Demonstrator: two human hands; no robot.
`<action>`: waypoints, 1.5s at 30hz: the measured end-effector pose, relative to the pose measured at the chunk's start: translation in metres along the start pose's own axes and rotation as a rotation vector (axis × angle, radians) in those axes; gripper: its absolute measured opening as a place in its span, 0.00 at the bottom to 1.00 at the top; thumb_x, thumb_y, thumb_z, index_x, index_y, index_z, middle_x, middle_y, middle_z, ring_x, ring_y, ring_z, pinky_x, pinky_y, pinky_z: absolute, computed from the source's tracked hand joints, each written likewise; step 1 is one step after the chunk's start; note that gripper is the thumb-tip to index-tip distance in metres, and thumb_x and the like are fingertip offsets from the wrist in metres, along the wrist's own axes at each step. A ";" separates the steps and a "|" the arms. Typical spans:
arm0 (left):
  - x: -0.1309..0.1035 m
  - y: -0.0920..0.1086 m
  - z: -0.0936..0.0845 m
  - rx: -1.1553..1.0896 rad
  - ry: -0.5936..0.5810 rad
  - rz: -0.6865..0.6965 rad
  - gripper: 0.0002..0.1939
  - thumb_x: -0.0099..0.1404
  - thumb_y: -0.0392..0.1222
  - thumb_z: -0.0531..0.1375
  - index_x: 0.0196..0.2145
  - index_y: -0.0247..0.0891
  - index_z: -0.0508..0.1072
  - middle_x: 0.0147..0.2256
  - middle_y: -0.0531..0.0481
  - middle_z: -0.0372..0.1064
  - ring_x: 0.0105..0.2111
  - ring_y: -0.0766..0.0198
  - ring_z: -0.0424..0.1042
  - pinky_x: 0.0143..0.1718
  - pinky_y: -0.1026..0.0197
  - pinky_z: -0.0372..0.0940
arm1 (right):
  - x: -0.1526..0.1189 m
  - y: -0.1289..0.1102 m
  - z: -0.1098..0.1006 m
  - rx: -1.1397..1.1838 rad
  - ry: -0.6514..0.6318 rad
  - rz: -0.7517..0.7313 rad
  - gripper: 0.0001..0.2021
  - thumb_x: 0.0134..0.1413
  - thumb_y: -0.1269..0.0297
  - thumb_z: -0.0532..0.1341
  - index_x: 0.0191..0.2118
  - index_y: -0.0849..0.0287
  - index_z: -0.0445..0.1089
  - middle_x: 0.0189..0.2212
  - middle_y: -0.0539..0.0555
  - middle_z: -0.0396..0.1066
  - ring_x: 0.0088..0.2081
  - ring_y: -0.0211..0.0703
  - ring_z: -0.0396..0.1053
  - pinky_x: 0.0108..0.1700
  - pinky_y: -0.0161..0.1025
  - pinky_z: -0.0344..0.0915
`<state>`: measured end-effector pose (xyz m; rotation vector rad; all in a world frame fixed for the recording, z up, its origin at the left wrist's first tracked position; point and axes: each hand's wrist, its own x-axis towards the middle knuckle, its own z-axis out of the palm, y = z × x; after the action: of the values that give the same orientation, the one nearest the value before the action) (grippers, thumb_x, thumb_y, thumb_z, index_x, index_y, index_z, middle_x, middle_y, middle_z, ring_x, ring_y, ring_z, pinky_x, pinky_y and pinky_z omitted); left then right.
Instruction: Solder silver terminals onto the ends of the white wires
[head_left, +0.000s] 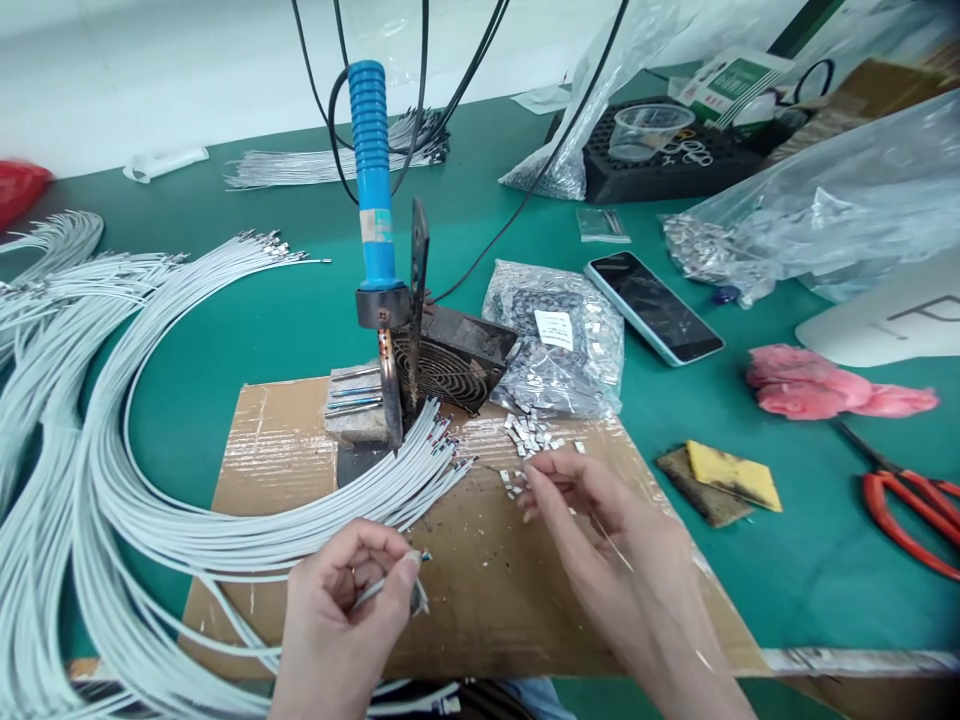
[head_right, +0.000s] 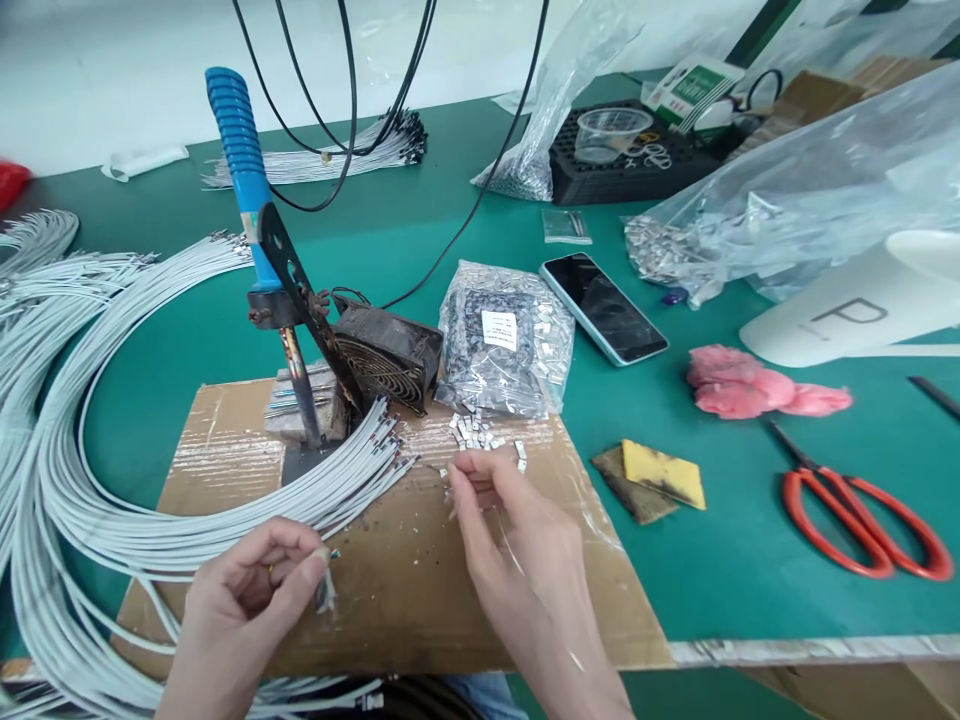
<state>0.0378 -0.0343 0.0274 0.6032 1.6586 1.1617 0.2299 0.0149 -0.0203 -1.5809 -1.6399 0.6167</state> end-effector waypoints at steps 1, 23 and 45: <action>0.000 0.001 0.000 0.003 0.002 0.000 0.07 0.47 0.38 0.73 0.22 0.36 0.79 0.19 0.56 0.69 0.21 0.71 0.64 0.23 0.74 0.58 | -0.005 -0.005 0.001 0.113 -0.024 0.086 0.06 0.69 0.59 0.61 0.42 0.54 0.73 0.28 0.50 0.77 0.27 0.42 0.77 0.29 0.33 0.72; -0.002 0.004 0.001 -0.020 -0.050 -0.023 0.09 0.47 0.35 0.73 0.21 0.35 0.75 0.17 0.59 0.64 0.18 0.74 0.61 0.22 0.74 0.59 | -0.030 -0.054 0.016 0.831 -0.314 0.453 0.06 0.53 0.64 0.72 0.26 0.53 0.84 0.22 0.49 0.69 0.24 0.35 0.61 0.25 0.31 0.59; 0.000 -0.001 -0.005 0.012 -0.138 0.045 0.08 0.48 0.31 0.72 0.21 0.37 0.77 0.27 0.52 0.77 0.21 0.72 0.66 0.22 0.74 0.58 | -0.025 -0.044 0.016 0.759 -0.332 0.277 0.06 0.58 0.66 0.71 0.31 0.51 0.85 0.26 0.49 0.75 0.27 0.37 0.68 0.29 0.30 0.65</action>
<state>0.0335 -0.0366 0.0270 0.7153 1.5430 1.1179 0.1886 -0.0123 -0.0004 -1.1652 -1.1728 1.5065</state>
